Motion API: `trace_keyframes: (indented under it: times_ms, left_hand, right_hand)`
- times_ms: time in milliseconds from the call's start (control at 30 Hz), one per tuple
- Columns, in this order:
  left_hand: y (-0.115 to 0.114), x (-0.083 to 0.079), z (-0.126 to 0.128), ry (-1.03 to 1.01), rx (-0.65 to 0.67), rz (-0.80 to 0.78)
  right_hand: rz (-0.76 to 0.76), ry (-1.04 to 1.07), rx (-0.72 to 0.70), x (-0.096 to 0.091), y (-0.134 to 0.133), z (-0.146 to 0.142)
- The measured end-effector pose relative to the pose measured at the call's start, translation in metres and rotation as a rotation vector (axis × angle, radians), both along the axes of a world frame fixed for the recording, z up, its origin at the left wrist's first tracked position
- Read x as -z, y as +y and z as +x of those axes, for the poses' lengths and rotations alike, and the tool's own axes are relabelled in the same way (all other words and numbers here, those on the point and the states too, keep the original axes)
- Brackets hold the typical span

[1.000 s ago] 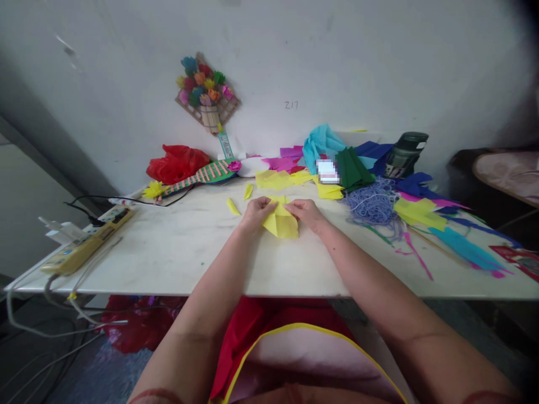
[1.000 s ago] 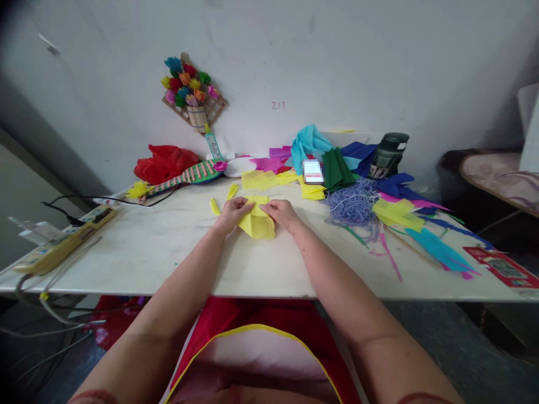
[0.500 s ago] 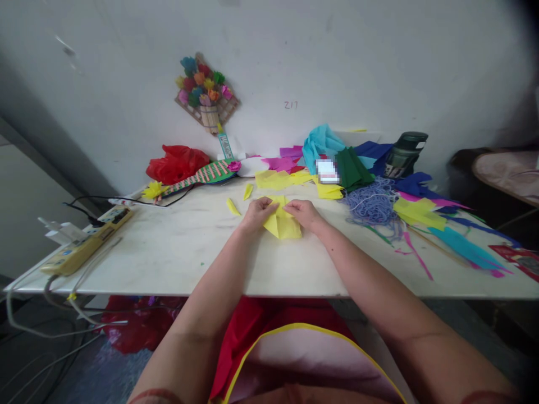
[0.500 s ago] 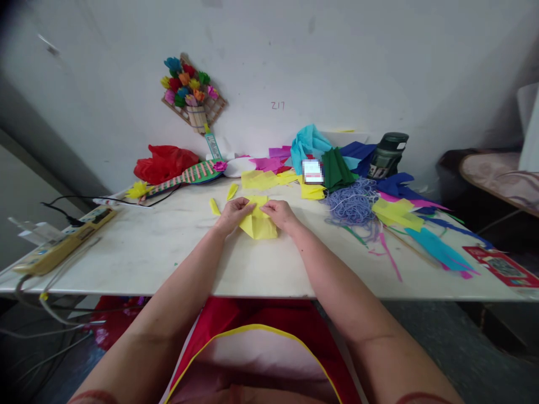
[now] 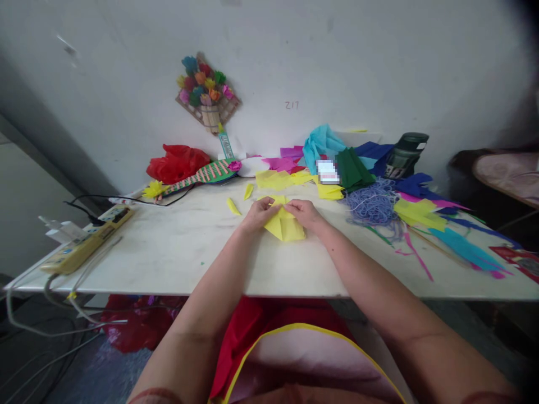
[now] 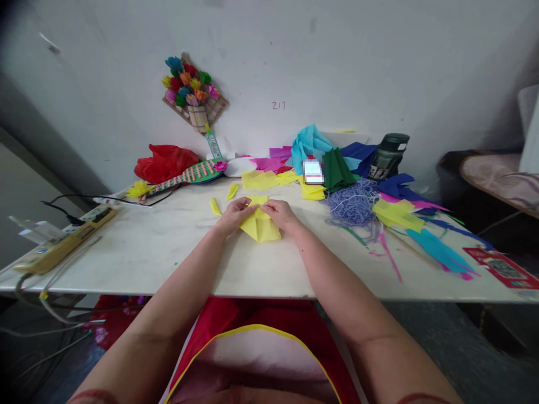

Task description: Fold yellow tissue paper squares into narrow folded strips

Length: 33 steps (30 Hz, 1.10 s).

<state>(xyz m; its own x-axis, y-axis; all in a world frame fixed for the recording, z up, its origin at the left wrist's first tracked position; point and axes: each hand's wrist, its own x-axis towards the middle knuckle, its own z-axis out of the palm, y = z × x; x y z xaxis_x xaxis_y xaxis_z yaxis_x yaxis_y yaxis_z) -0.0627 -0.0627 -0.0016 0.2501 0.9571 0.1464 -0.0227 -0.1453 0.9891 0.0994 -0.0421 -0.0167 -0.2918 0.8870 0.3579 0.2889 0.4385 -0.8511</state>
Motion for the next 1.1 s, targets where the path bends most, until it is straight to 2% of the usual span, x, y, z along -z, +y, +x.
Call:
trace_keyframes:
  times_ms: [200,467,800,967,1100]
  left_hand:
    - [0.0013,-0.0004,-0.0020,0.033,-0.014,-0.013]
    - [0.0068,0.0028,-0.0033,0.165,-0.114,0.069]
    - [0.0066,0.0043,0.0007,0.064,-0.097,0.052]
    - [0.0039,0.0010,0.0023,0.126,-0.090,0.058]
    - [0.0062,0.0030,0.0023,0.176,-0.133,0.103]
  right_hand:
    - [0.035,-0.024,0.005,0.0009,0.0003,-0.0005]
    - [0.025,-0.027,0.009,-0.0010,-0.0021,-0.0018]
    - [-0.108,0.071,-0.066,-0.0044,-0.0062,-0.0019]
    - [-0.060,0.026,-0.068,-0.0003,-0.0033,-0.0022]
    - [-0.047,-0.013,-0.036,0.0008,-0.0020,-0.0027]
